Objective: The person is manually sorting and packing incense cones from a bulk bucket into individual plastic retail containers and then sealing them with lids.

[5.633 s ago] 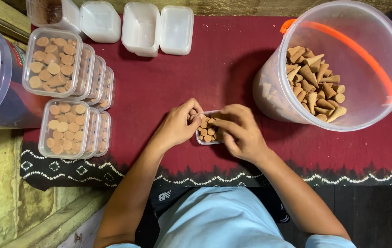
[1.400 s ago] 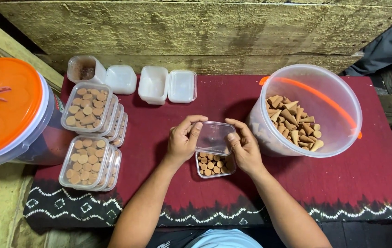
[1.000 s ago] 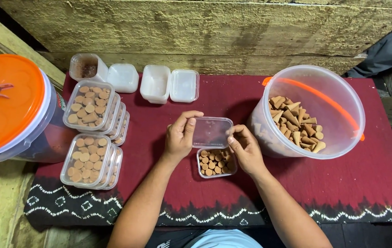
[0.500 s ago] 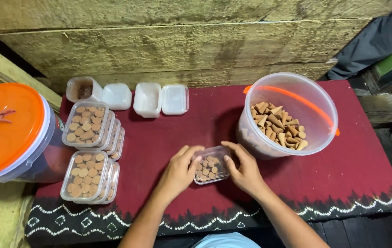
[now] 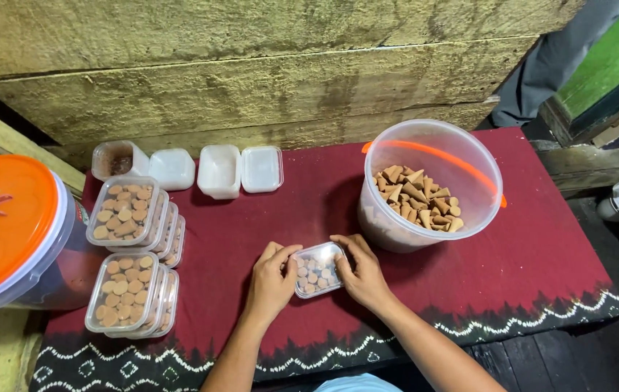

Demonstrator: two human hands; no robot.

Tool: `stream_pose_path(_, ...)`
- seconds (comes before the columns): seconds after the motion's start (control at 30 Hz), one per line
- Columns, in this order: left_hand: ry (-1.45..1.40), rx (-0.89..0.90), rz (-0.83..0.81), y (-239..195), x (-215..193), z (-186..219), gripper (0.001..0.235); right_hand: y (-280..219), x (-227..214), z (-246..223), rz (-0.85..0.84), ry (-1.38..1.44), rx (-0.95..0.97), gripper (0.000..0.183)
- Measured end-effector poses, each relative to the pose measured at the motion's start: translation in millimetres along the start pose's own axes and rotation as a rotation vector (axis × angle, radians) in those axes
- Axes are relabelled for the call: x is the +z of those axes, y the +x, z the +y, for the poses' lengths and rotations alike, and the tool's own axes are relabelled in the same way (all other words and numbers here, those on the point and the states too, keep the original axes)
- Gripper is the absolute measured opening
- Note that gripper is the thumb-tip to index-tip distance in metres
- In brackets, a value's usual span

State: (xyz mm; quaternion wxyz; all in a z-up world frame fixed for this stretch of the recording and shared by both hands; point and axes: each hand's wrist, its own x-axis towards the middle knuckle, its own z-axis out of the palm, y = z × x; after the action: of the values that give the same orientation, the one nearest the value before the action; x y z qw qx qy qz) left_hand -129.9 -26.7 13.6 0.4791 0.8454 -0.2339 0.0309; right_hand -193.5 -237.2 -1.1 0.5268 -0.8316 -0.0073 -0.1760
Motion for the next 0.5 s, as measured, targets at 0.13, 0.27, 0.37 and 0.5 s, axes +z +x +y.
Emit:
stream_pose_path(0.13,0.045,0.017,0.087,0,0,8,0.021,1,-1,-10,-0.005,-0.007,0.05,0.036)
stream_pose_path(0.27,0.019,-0.018,0.114,0,5,1,0.017,0,0,-18,-0.021,-0.001,0.102,0.034)
stream_pose_path(0.37,0.049,-0.065,0.063,-2,-1,7,0.015,3,-2,-20,-0.052,-0.037,0.094,0.034)
stream_pose_path(0.5,0.053,-0.085,0.011,-2,-9,14,0.017,-1,-2,-12,-0.059,-0.035,0.083,0.033)
